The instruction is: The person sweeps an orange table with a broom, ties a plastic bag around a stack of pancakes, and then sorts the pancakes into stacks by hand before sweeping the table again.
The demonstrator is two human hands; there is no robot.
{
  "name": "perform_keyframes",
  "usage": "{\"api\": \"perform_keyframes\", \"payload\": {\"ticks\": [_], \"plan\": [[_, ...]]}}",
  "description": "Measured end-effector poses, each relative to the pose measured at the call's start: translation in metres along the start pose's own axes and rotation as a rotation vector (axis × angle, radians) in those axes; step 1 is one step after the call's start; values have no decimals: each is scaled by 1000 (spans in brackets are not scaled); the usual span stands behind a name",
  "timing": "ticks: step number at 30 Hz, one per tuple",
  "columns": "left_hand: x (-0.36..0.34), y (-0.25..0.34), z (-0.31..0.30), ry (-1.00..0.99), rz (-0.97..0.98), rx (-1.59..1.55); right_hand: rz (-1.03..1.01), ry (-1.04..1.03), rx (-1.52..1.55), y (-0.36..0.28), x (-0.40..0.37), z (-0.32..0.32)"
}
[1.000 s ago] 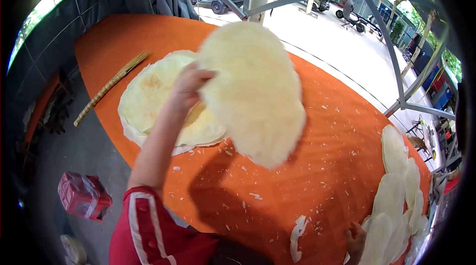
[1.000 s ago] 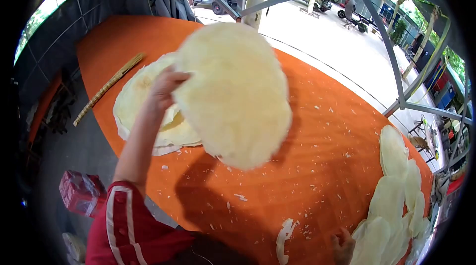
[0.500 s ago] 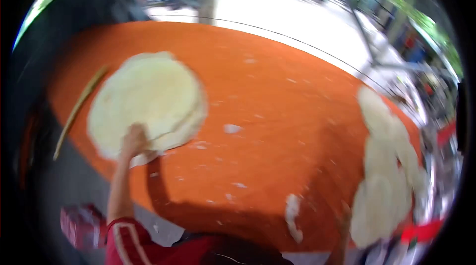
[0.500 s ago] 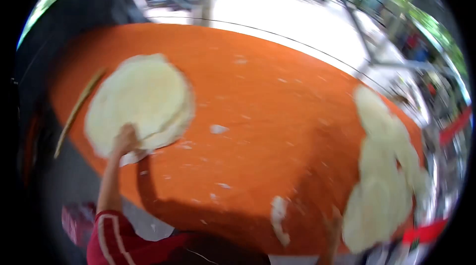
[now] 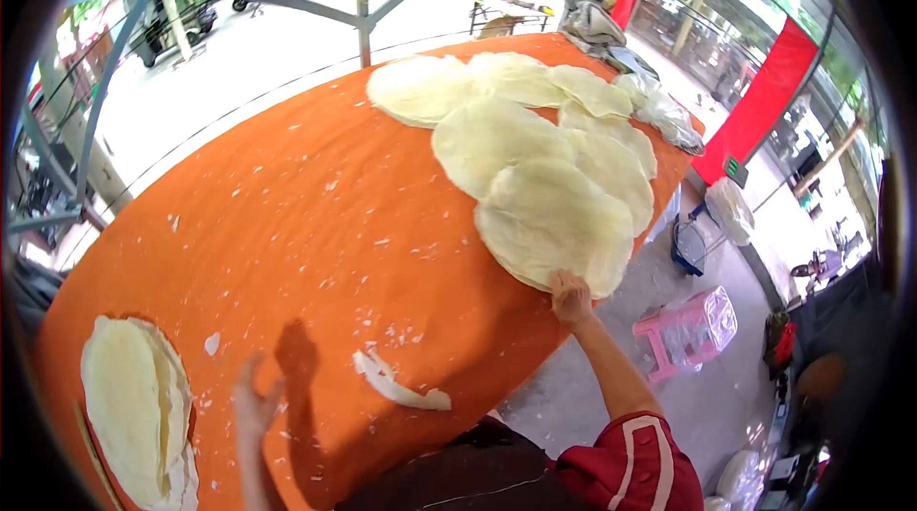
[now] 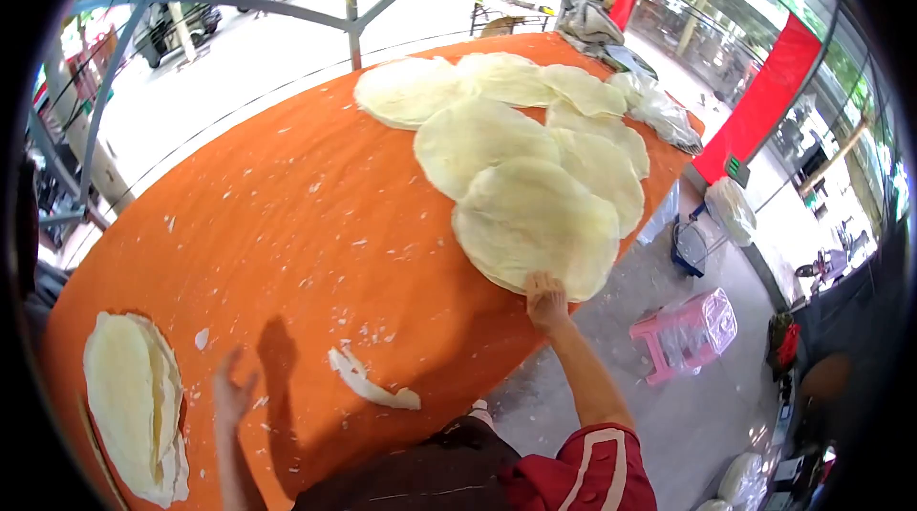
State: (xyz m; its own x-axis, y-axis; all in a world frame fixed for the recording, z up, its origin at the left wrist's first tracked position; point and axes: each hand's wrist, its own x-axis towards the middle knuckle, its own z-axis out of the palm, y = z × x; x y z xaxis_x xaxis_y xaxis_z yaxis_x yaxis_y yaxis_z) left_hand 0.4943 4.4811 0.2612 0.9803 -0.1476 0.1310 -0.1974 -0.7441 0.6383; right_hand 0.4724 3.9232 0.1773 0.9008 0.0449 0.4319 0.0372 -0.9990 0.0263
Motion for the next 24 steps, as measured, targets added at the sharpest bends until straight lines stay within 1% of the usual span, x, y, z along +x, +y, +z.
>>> {"api": "perform_keyframes", "payload": {"ticks": [2, 3, 5, 7, 9, 11, 12, 15, 16, 18, 19, 21, 22, 24], "plan": [[11, 40, 61, -234, -60, -280, 36, -36, 134, 10, 14, -12], [16, 58, 93, -360, -74, -431, -4, -48, 193, 11, 25, -29], [21, 95, 154, -406, -15, -757, -90, -70, 317, -1, 48, -74], [36, 141, 206, -555, -168, -1163, -59, -257, 316, -17, 46, -89], [49, 198, 230, -633, -388, -1471, -156, -257, 478, -36, 42, -106], [60, 226, 260, -630, -334, -1576, -201, -387, 673, -38, 38, -103], [65, 232, 268, -621, -305, -1629, -221, -452, 694, -34, 34, -96], [74, 245, 257, -679, -246, -1747, -111, -483, 827, -20, 37, -95], [74, 248, 255, -620, -289, -1761, -83, -508, 898, -16, 40, -98], [74, 264, 248, -588, -275, -1862, -19, -551, 1033, -10, 47, -103], [76, 269, 246, -578, -264, -1911, -30, -530, 1023, -9, 48, -102], [79, 272, 246, -523, -305, -1697, -51, -485, 999, -9, 49, -101], [80, 272, 246, -492, -321, -1593, -42, -501, 1026, -8, 51, -101], [79, 259, 248, -505, -331, -1595, -22, -533, 1082, -9, 52, -99]]}}
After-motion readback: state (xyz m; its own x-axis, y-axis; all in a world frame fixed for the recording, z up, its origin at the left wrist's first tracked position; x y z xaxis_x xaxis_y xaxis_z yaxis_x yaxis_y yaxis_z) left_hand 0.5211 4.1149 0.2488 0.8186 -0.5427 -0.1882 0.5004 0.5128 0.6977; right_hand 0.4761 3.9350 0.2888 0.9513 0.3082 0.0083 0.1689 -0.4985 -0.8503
